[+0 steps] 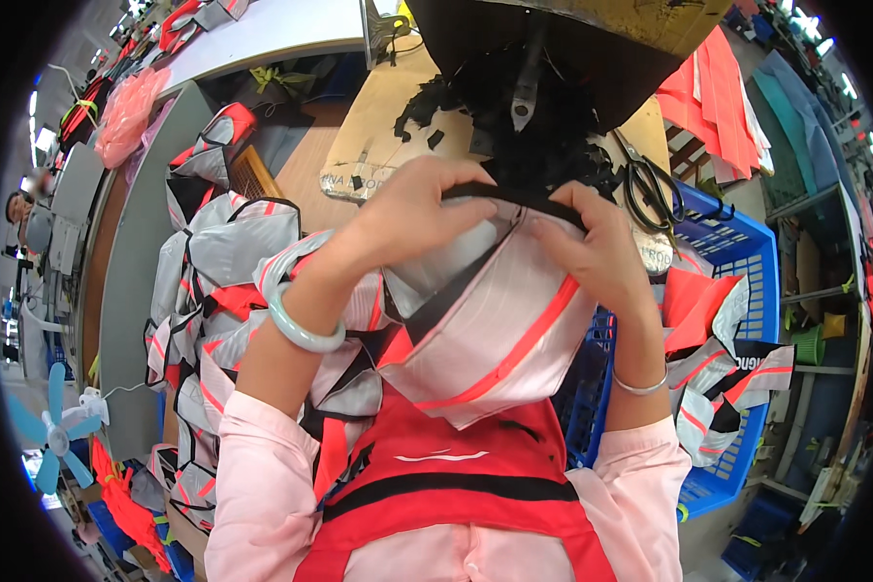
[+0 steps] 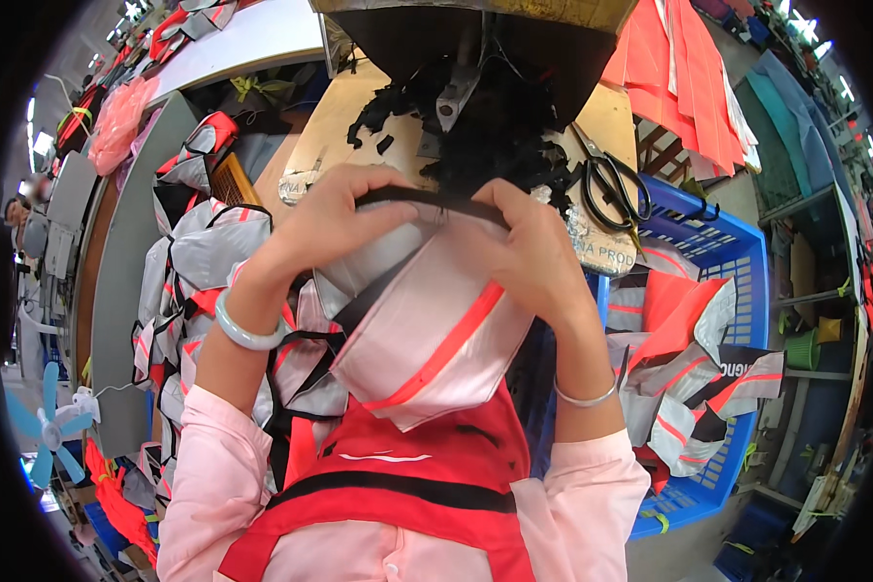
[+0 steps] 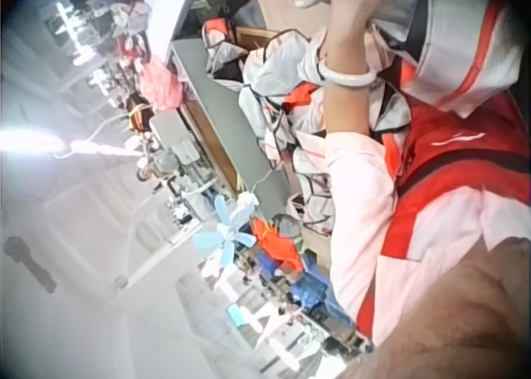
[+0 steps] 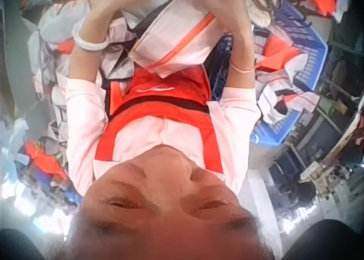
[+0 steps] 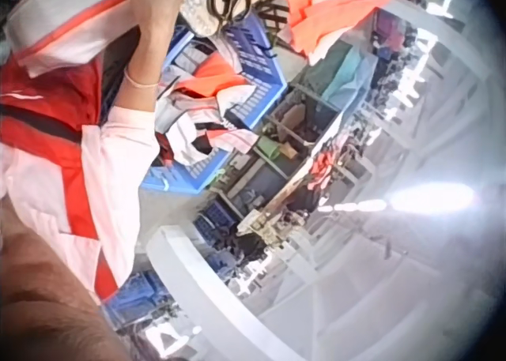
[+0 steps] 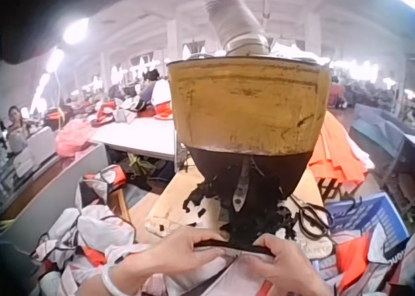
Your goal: The person is sewing reflective safety bags at a workstation. They repeatedly pick up a bag, align the edges under a sewing machine, and sew a seam. After sewing, they use scissors to trim excess black trim or thread from the bag's edge before moving to the next item.
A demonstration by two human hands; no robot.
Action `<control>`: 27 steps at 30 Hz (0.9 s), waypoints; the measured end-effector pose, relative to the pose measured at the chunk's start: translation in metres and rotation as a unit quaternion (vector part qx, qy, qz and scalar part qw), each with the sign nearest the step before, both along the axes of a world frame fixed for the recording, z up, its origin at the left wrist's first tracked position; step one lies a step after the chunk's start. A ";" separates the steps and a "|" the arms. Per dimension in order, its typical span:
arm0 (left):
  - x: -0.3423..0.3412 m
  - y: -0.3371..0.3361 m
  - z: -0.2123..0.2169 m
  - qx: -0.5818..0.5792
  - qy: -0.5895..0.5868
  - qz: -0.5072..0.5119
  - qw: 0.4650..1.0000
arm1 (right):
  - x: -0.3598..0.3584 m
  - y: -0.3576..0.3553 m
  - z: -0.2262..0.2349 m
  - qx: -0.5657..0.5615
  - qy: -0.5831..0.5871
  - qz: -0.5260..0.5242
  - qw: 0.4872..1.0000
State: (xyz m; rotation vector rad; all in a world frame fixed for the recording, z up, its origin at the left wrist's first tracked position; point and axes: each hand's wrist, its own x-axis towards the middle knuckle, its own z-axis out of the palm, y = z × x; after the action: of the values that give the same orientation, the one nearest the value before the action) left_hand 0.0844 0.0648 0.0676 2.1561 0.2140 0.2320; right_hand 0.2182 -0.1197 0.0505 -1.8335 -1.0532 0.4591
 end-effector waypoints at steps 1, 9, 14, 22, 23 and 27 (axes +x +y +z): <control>0.005 0.006 0.002 -0.009 0.023 -0.002 1.000 | 0.006 0.005 -0.001 0.005 0.021 0.008 1.000; 0.035 0.037 0.000 -0.056 0.090 0.011 0.994 | 0.033 0.034 -0.014 -0.002 0.127 0.021 0.992; 0.051 0.050 -0.001 -0.074 0.148 0.019 0.986 | 0.048 0.043 -0.017 -0.023 0.159 0.019 0.987; 0.063 0.060 -0.008 -0.090 0.160 0.050 0.982 | 0.056 0.050 -0.010 -0.027 0.169 0.027 0.985; 0.062 0.059 -0.006 -0.098 0.157 0.056 0.981 | 0.056 0.050 -0.008 -0.024 0.164 0.025 0.986; 0.063 0.063 -0.013 -0.133 0.138 0.048 0.980 | 0.058 0.051 -0.008 0.006 0.187 0.029 0.982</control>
State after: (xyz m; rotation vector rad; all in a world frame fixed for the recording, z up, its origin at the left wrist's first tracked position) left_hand 0.1479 0.1279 0.0545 1.9077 0.4810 -0.0420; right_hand 0.2764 -0.0692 0.0428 -1.6261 -0.8475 0.7963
